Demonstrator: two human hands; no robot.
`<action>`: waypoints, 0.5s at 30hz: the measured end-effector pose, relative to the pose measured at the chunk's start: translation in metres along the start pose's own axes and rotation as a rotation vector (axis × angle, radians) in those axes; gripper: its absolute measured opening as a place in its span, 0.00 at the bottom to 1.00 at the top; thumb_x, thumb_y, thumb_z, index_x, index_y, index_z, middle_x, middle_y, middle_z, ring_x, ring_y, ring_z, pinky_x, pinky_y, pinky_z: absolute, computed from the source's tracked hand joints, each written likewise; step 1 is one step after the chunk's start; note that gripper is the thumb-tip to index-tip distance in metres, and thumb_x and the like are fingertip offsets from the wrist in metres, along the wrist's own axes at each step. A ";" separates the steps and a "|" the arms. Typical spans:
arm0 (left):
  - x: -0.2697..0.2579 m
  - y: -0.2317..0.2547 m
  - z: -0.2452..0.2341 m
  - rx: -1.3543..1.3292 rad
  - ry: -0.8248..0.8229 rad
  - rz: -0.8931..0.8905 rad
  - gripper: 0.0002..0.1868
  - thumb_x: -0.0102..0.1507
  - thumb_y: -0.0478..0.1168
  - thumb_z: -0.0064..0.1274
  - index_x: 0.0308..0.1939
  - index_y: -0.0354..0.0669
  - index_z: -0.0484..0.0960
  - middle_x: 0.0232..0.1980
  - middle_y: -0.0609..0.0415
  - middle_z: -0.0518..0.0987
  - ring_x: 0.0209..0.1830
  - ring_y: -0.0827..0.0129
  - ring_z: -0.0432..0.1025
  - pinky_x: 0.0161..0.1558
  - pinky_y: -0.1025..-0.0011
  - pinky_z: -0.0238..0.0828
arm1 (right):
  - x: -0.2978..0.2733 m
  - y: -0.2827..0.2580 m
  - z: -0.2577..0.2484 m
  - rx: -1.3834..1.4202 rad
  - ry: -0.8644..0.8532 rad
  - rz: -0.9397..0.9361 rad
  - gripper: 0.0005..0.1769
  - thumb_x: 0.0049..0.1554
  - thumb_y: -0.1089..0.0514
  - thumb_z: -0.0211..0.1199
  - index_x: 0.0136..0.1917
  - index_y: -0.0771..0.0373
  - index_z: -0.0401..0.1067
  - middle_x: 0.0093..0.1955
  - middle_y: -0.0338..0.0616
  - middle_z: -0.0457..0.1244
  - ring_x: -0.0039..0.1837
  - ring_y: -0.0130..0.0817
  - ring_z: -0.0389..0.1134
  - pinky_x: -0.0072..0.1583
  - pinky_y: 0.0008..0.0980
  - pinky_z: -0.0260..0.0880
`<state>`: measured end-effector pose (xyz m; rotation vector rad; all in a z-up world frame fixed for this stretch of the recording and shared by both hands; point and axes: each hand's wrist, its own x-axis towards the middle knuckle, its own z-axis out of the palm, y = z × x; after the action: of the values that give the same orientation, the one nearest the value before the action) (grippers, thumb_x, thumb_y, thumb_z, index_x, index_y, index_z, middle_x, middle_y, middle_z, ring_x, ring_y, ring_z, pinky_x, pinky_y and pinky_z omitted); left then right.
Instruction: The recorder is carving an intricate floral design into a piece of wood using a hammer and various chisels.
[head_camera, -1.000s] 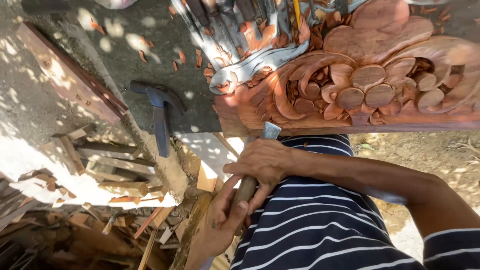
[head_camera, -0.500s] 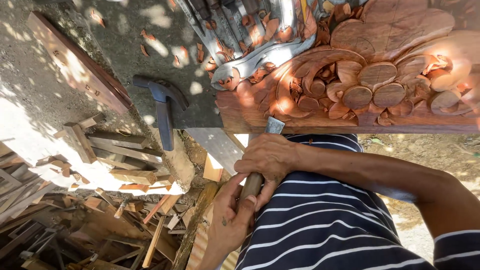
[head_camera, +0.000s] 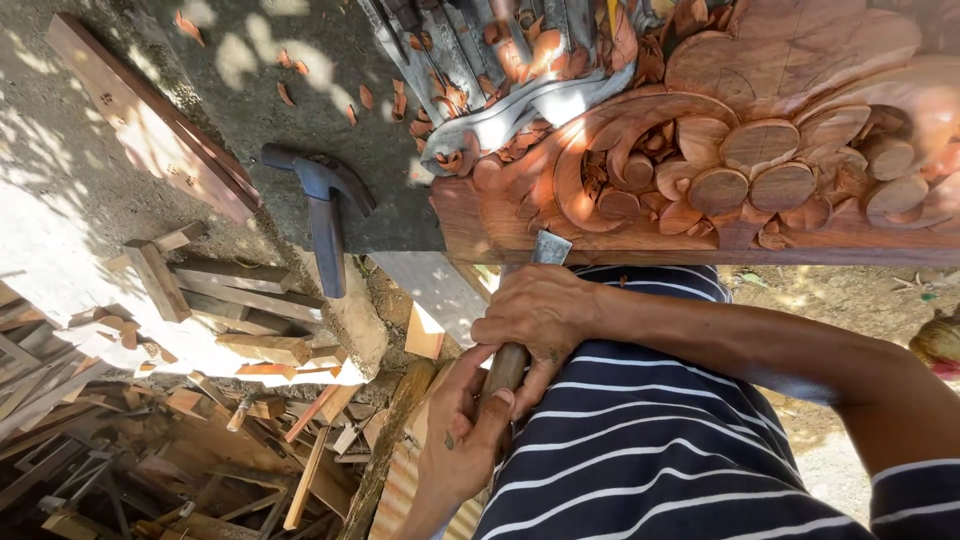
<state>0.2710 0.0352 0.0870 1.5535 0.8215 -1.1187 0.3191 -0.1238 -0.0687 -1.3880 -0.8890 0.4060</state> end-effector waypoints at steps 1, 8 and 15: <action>-0.001 0.001 0.001 -0.001 0.000 -0.004 0.27 0.64 0.32 0.45 0.68 0.36 0.68 0.38 0.47 0.80 0.21 0.78 0.68 0.21 0.77 0.62 | 0.000 -0.001 0.000 0.004 0.000 0.002 0.37 0.38 0.25 0.76 0.36 0.57 0.66 0.28 0.39 0.61 0.33 0.40 0.67 0.34 0.38 0.63; -0.001 0.005 0.004 0.003 0.011 -0.021 0.26 0.63 0.31 0.45 0.67 0.37 0.69 0.34 0.48 0.78 0.19 0.78 0.67 0.20 0.76 0.61 | -0.003 0.002 0.002 0.012 0.023 -0.028 0.37 0.39 0.25 0.76 0.34 0.57 0.64 0.28 0.39 0.60 0.33 0.41 0.66 0.35 0.38 0.63; 0.003 0.001 0.000 -0.009 0.027 -0.059 0.24 0.62 0.29 0.45 0.64 0.36 0.71 0.34 0.48 0.77 0.20 0.76 0.65 0.21 0.76 0.61 | -0.003 0.005 0.004 0.009 0.062 -0.023 0.39 0.38 0.23 0.76 0.33 0.57 0.63 0.29 0.40 0.60 0.33 0.43 0.66 0.37 0.39 0.63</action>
<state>0.2724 0.0348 0.0845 1.5487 0.8946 -1.1366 0.3156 -0.1221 -0.0744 -1.3739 -0.8510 0.3474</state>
